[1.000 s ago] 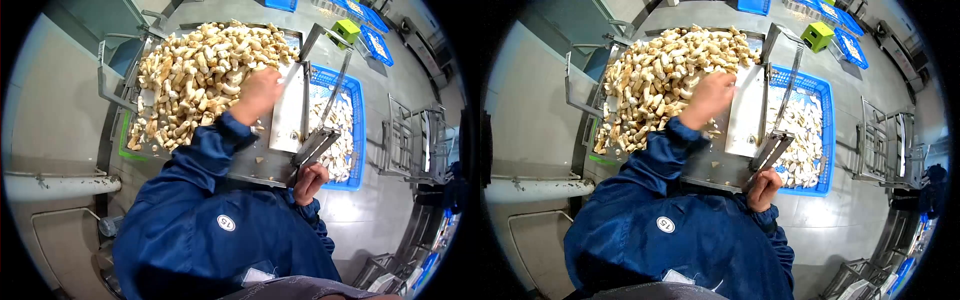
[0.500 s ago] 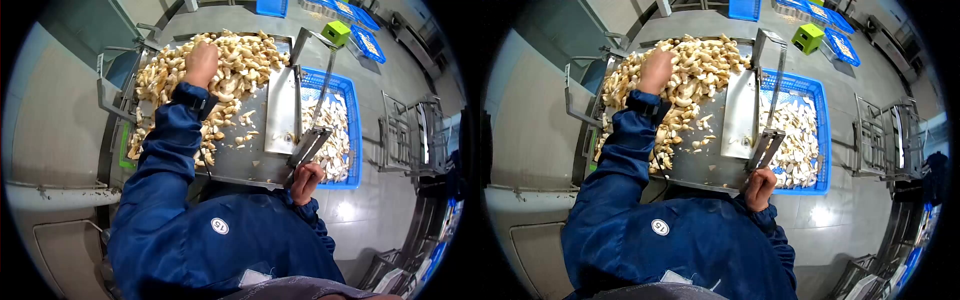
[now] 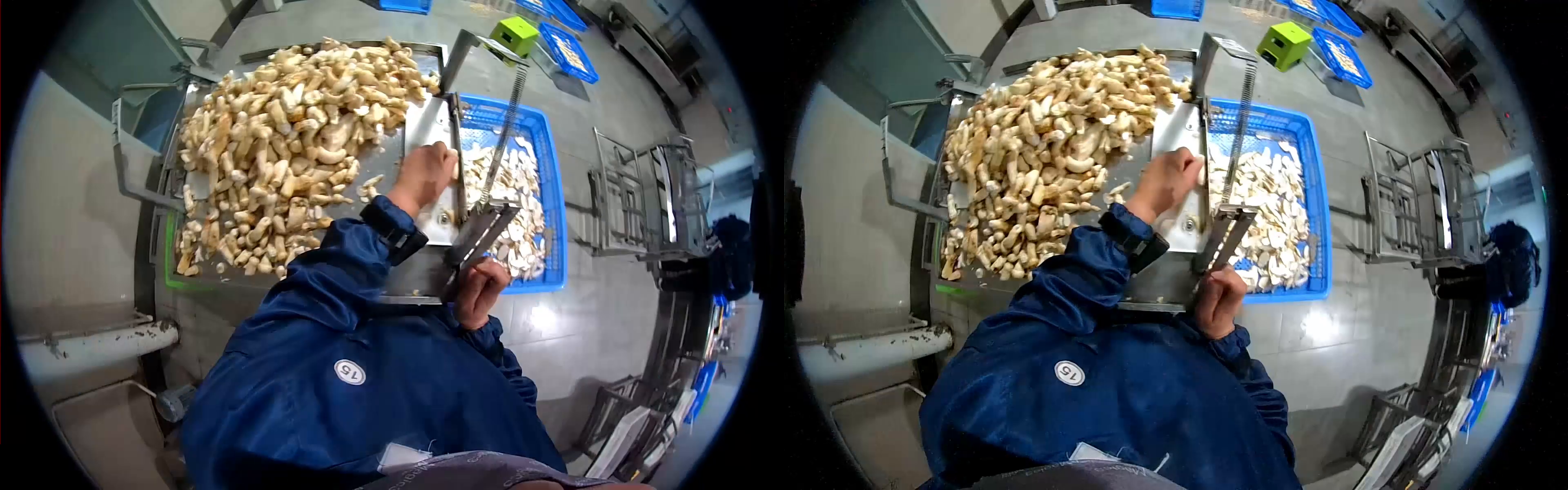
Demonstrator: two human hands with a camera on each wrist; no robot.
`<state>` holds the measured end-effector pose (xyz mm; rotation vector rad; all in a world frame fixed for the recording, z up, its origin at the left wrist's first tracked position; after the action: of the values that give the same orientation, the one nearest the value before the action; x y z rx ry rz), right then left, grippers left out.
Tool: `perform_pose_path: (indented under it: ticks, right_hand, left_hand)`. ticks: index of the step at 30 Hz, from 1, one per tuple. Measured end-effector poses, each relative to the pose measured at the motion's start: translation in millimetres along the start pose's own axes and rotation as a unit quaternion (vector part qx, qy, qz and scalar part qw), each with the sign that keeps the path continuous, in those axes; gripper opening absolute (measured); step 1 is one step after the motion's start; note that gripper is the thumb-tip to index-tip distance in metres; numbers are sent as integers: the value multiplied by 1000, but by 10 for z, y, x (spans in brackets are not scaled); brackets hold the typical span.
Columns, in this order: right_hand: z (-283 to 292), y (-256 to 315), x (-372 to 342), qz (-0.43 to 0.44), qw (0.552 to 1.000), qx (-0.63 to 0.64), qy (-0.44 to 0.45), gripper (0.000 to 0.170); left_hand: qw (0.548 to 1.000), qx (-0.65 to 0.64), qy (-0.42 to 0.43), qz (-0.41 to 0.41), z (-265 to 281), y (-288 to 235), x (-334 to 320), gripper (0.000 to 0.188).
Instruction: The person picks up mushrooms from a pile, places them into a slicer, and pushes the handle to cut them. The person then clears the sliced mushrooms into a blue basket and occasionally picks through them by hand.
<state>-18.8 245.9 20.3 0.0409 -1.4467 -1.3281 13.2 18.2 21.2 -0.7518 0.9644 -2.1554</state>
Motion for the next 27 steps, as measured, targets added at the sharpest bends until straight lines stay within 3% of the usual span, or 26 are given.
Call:
perform_pose_path:
  ticks: [1,3,4,6,8,9,11,14,16,18,20,21,22,25,27]
  right_hand:
    - [-19,-50,-50,-13,997,72,2,10]
    - [30,-95,-65,-14,996,84,21,9]
    - [34,-22,10,-23,994,102,29,8]
    - [97,213,309,-69,991,113,26,9]
    - [167,517,717,-187,962,196,23,9]
    - [167,617,872,-193,956,218,16,9]
    - [114,694,925,-211,954,214,-11,8]
    - [54,224,274,-52,995,89,13,8]
    - [15,149,158,-53,993,95,49,8]
    - [132,249,317,-104,990,82,50,6]
    - [151,649,843,-201,964,171,42,7]
    - [93,769,955,-241,941,235,-39,6]
    - [115,707,894,-237,946,218,-29,6]
    - [31,208,253,-54,994,90,7,7]
    - [58,123,88,-76,991,100,36,7]
  left_hand:
    - [1000,-18,-6,-5,-13,24,-7,20]
    - [999,-36,-32,-10,-11,51,-1,17]
    - [999,-41,-13,4,14,55,-5,15]
    - [980,-173,38,95,6,50,20,15]
    - [987,-118,82,70,-61,185,103,14]
    - [991,-114,58,48,-66,164,106,15]
    - [974,-171,85,120,-77,132,128,14]
    - [971,-171,101,132,35,15,123,13]
    - [972,-181,93,121,27,30,132,13]
    - [966,-198,104,131,10,41,142,13]
    - [969,-177,108,134,-32,86,157,14]
    - [975,-176,90,106,-51,87,129,14]
    - [979,-175,69,75,-43,84,133,13]
    - [971,-187,96,112,-28,66,126,11]
    - [972,-181,100,108,-5,53,116,12]
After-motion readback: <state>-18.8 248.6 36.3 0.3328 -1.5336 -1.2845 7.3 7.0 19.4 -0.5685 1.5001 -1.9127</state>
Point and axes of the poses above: each hand's wrist, its own x-axis towards the middle knuckle, its own z-axis out of the back of the hand, y = z × x, the point moved 1 cm from there along x, towards the middle knuckle, and after that the axes turned 5 degrees about y, right-handed, at the moved point
